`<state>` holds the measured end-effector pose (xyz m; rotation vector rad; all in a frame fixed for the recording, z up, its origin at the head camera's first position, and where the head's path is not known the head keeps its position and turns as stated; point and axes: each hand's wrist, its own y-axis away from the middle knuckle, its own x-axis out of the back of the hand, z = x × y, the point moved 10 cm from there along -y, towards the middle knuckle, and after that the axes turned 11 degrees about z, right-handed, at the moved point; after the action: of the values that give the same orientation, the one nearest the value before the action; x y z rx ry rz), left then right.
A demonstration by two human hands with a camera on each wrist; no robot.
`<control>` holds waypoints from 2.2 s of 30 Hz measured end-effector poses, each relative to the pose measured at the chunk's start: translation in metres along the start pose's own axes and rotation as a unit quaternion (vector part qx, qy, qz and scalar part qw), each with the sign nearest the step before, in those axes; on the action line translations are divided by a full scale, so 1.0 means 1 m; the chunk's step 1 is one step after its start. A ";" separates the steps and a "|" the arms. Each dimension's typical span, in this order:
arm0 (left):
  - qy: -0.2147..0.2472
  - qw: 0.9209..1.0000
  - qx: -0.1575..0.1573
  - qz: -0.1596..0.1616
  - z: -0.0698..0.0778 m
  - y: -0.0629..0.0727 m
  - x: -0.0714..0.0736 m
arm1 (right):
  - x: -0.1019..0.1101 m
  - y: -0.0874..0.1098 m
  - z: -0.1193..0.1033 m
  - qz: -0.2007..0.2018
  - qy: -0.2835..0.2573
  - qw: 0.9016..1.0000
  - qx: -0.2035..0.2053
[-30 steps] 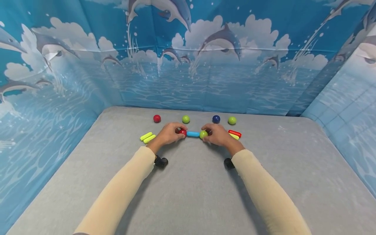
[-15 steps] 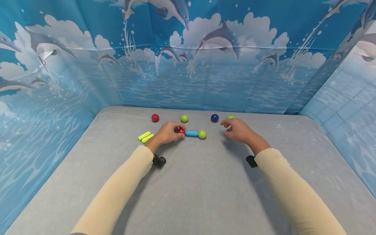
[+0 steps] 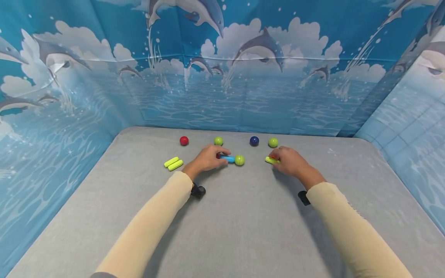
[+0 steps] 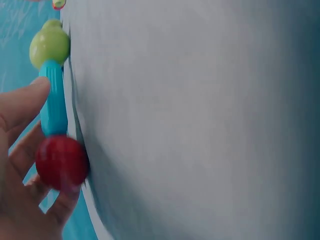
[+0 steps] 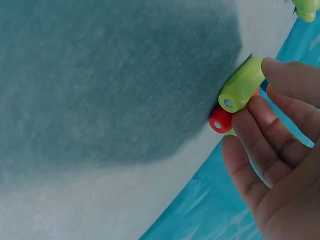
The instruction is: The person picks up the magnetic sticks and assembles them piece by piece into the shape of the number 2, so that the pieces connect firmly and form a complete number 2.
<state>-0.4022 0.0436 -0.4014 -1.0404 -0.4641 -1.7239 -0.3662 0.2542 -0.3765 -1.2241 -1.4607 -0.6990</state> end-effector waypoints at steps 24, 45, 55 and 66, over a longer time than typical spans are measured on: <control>0.038 0.999 0.019 -0.001 0.018 -0.009 -0.017 | -0.018 0.004 0.012 -0.038 -0.063 0.995 -0.073; 0.032 0.999 0.028 -0.002 0.019 -0.009 -0.018 | -0.023 0.011 0.009 -0.058 -0.102 0.987 -0.109; 0.030 0.999 0.032 -0.003 0.018 -0.009 -0.018 | -0.026 0.015 0.001 -0.061 -0.165 0.979 -0.102; 0.024 0.999 0.031 -0.003 0.018 -0.010 -0.018 | -0.035 0.018 -0.010 -0.087 -0.266 0.952 -0.125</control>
<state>-0.4022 0.0710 -0.4046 -0.9531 -0.4868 -1.7255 -0.3489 0.2399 -0.4102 -1.5745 -1.9876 -0.7200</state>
